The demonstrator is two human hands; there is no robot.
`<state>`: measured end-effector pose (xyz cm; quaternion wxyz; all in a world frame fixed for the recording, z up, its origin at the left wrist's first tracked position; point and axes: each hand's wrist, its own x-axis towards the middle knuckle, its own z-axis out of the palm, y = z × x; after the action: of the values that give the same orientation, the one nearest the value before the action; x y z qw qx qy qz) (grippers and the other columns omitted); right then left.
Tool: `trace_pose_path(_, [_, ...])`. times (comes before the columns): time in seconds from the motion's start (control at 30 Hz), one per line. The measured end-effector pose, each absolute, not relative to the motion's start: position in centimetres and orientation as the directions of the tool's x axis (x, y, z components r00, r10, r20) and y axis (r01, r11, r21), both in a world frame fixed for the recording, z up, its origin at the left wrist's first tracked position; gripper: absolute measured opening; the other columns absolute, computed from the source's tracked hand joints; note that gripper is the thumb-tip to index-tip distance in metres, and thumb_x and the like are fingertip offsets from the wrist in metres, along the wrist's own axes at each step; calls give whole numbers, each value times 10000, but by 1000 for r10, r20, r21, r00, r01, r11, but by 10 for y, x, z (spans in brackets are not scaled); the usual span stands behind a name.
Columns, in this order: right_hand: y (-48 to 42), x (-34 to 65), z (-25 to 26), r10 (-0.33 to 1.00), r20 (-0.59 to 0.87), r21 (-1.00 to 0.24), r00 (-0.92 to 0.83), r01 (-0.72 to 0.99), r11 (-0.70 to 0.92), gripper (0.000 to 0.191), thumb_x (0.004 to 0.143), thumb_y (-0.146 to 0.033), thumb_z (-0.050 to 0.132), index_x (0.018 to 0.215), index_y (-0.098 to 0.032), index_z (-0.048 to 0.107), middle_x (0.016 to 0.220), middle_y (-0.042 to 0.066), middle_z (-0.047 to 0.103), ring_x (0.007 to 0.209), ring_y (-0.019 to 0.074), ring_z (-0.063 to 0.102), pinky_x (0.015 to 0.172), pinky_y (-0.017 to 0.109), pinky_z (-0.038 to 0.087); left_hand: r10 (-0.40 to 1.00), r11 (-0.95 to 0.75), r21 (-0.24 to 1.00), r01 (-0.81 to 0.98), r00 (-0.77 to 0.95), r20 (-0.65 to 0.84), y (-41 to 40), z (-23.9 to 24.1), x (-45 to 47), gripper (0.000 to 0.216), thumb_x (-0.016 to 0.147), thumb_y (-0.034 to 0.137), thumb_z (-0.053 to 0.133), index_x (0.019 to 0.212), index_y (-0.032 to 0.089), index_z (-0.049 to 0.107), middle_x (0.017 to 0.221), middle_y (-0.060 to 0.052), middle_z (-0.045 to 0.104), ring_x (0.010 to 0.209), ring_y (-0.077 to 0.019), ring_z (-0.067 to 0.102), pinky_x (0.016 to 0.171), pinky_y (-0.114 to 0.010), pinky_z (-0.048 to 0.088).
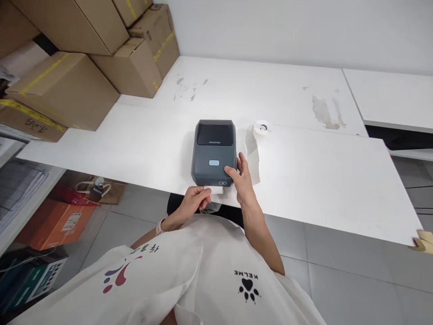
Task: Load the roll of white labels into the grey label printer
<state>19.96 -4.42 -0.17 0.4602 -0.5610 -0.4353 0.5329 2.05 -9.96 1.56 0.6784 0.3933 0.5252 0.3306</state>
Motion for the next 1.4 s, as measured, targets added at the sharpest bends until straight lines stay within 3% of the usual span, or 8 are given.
trace_pose_path(0.17, [-37,183,18,981,-131,-982,141,115,-147,1042,780,-571,752,1637,-234,266,1695,118,350,1544,303,393,1246,472,412,881,382,924,0,301,-364,-101,3,-1,406,872,503,642,614,191,674,522,12,578,487,-95,503,520,-261,400])
trace_pose_path(0.33, [-32,175,25,975,-60,-974,215,202,-105,955,771,-499,764,1599,-255,354,1628,120,441,1493,311,439,1203,514,443,979,171,985,-3,-114,-170,-100,-5,-27,423,924,484,606,616,199,649,559,12,585,529,-104,508,555,-263,428])
trace_pose_path(0.47, [-36,179,19,974,-1,-976,226,213,-50,923,766,-511,789,1576,-301,401,1614,99,466,1480,318,448,1215,554,409,966,0,992,127,-255,33,-91,-5,-27,341,973,505,566,1131,257,738,1218,-66,742,1110,-208,684,928,-336,552])
trace_pose_path(0.6, [-52,190,8,984,-27,-981,175,186,-60,774,908,-666,610,1583,-344,408,1677,53,403,1549,299,380,1271,561,331,999,8,989,145,-44,-2,-88,-1,-13,607,1015,579,473,1572,341,428,1718,-30,349,1597,-257,313,1286,-428,326])
trace_pose_path(0.8, [-55,200,21,963,199,-923,182,364,122,651,1018,-689,328,1575,-369,431,1673,11,417,1585,295,328,1304,592,241,993,-112,987,118,-15,115,-71,21,-5,646,1027,606,423,1612,342,357,1759,-6,245,1641,-243,189,1327,-397,248])
trace_pose_path(1.0, [16,200,53,889,454,-784,53,498,371,684,1048,-635,197,1671,-393,48,1741,-3,205,1631,295,198,1293,578,267,930,-268,950,158,-216,298,-5,38,-2,480,1046,544,404,1409,283,579,1530,-69,570,1492,-256,465,1251,-429,360])
trace_pose_path(1.13, [88,195,64,844,531,-718,68,566,406,695,1045,-639,175,1648,-420,-91,1734,13,175,1619,324,213,1277,653,209,989,-48,954,296,-120,87,25,23,0,623,937,409,638,1519,308,439,1630,-95,450,1554,-333,353,1224,-484,369])
trace_pose_path(1.4, [125,193,80,814,573,-657,90,644,391,689,1016,-619,371,1620,-344,190,1574,124,453,1493,394,413,1191,679,328,991,124,908,400,-4,-134,27,11,4,997,809,338,720,1653,323,191,1632,-101,469,1491,-411,441,1144,-549,451])
